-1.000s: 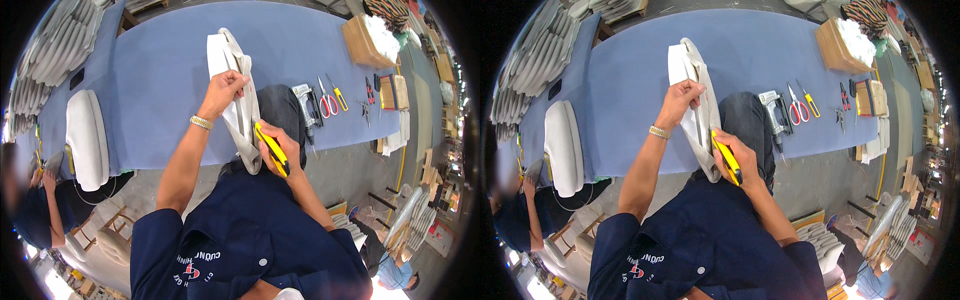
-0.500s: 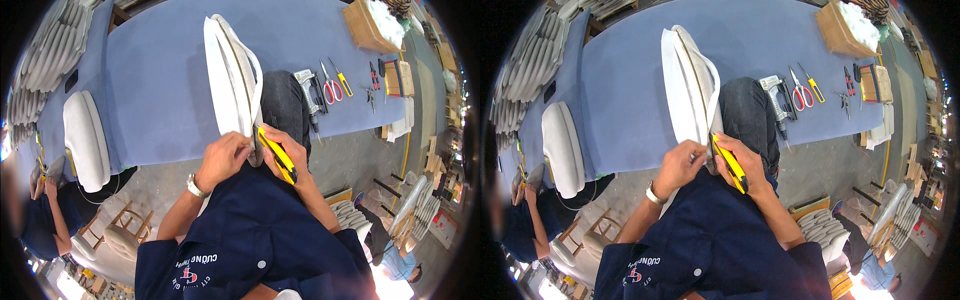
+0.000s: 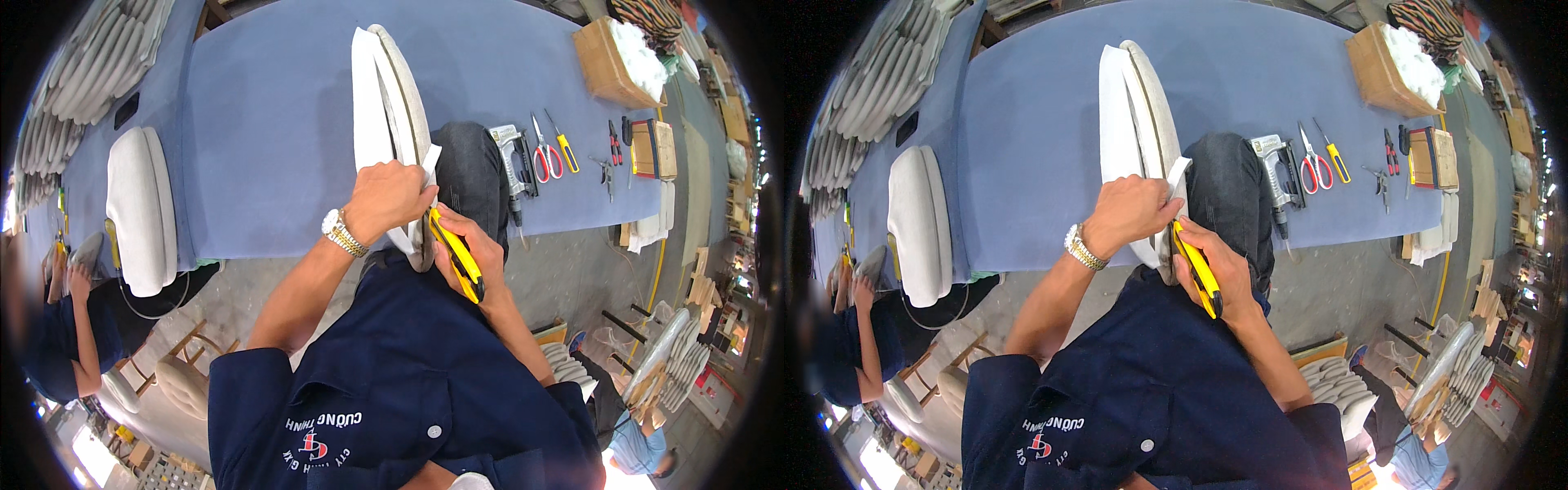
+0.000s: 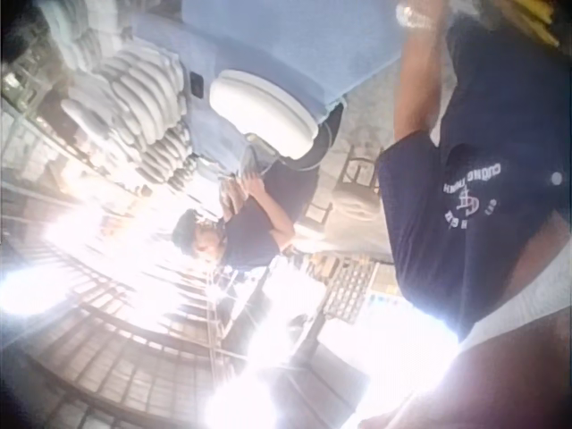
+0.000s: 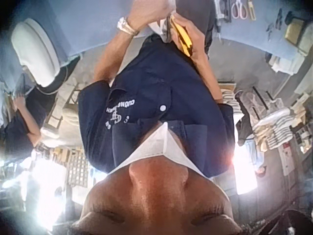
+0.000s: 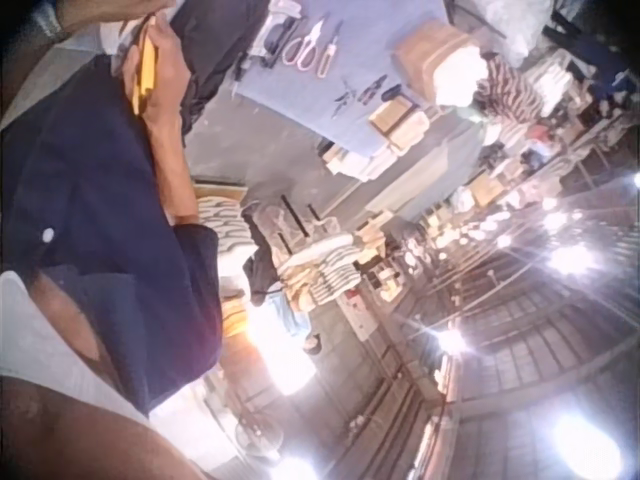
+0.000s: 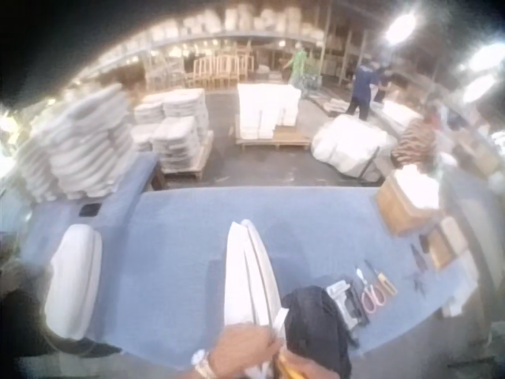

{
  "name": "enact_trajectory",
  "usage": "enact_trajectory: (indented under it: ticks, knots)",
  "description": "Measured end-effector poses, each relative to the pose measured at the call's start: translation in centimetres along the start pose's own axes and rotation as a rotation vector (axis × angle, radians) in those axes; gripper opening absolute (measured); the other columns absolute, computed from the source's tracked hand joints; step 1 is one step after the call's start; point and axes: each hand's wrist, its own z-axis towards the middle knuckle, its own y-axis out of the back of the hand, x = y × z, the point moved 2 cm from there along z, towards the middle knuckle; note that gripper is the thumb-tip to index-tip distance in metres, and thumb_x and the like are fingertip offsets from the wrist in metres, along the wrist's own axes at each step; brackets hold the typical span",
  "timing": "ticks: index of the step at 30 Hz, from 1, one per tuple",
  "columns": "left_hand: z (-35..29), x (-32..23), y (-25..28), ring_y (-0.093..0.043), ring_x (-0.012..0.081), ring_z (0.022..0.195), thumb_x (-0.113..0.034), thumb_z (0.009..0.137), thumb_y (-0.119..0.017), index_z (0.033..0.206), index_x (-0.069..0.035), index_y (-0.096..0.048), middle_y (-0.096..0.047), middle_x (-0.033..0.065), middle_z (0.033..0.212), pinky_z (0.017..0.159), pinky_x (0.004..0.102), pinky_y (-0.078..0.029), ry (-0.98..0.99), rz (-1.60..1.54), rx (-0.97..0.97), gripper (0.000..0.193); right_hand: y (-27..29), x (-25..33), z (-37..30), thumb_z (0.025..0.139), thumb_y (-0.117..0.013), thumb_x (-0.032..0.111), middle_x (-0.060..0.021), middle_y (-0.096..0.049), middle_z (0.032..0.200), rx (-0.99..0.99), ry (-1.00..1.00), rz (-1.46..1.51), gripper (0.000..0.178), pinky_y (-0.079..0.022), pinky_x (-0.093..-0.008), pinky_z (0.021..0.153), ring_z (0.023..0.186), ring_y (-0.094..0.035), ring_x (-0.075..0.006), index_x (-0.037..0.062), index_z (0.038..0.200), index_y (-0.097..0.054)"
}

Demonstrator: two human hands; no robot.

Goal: The person covers a white cushion with fabric, trims excess material with scissors, and secures the fabric using a staple gun. The person repeatedly folds, aligns, and staples the fabric edges to the cushion base.

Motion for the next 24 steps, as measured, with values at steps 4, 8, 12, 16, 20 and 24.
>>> enact_trajectory:
  ticks: [4,8,12,16,20,24]
  knots:
    - [0.4,0.5,-1.1,-0.069,0.0358,0.062,-0.035,0.098,-0.063,0.075,-0.004,-0.068,-0.067,0.0157,0.065,0.058,0.044,-0.052,-0.121,-0.081,-0.073,0.039,0.2,0.2,-0.1,0.087,-0.076,0.003,-0.0212,-0.072,0.127,-0.013,0.018,-0.038,0.032,-0.06,-0.0349,0.094,0.114,-0.074,-0.0322,0.0028,0.117,-0.063]
    - [0.5,2.1,-1.6,-0.056,0.0336,0.052,-0.027,0.098,-0.064,0.075,-0.002,-0.064,-0.06,0.0146,0.061,0.054,0.0428,-0.044,-0.137,-0.418,-0.041,0.035,0.5,0.3,-0.9,0.087,-0.075,0.002,-0.0209,-0.071,0.128,0.008,-0.019,-0.024,0.032,-0.06,-0.0349,0.093,0.113,-0.074,-0.0323,0.0027,0.116,-0.063]
    - [0.3,3.2,-3.1,-0.051,0.0107,0.049,-0.025,0.103,-0.064,0.07,-0.002,-0.055,-0.054,0.0049,0.055,0.049,0.0341,-0.038,-0.107,-0.669,-0.043,0.042,0.9,1.1,-1.8,0.086,-0.075,0.001,-0.0217,-0.071,0.129,0.035,-0.065,0.006,0.032,-0.06,-0.0346,0.094,0.113,-0.074,-0.0312,0.0018,0.116,-0.063]
    - [0.3,3.5,-3.8,-0.05,0.0023,0.052,-0.029,0.106,-0.063,0.069,-0.006,-0.053,-0.056,-0.002,0.058,0.047,0.0246,-0.038,0.015,-0.898,0.037,0.044,1.4,1.7,-3.0,0.086,-0.076,0.001,-0.0228,-0.071,0.128,0.061,-0.107,0.041,0.033,-0.059,-0.034,0.096,0.113,-0.074,-0.0308,0.0007,0.117,-0.064]
    - [0.4,3.8,-4.2,-0.05,0.0019,0.051,-0.03,0.107,-0.062,0.07,-0.009,-0.053,-0.058,-0.0032,0.059,0.047,0.0226,-0.039,0.035,-0.947,0.046,0.044,1.7,2.1,-3.3,0.086,-0.076,0.002,-0.0222,-0.071,0.129,0.087,-0.145,0.056,0.034,-0.058,-0.0347,0.098,0.115,-0.073,-0.0305,0.0017,0.118,-0.064]
    - [0.3,3.8,-4.5,-0.052,0.0024,0.051,-0.03,0.107,-0.062,0.071,-0.009,-0.055,-0.058,-0.0032,0.059,0.048,0.0226,-0.04,0.094,-0.977,0.057,0.042,1.7,2.0,-3.6,0.087,-0.076,0.003,-0.0206,-0.071,0.13,0.097,-0.148,0.04,0.035,-0.058,-0.0351,0.098,0.115,-0.073,-0.0301,0.0031,0.12,-0.064]
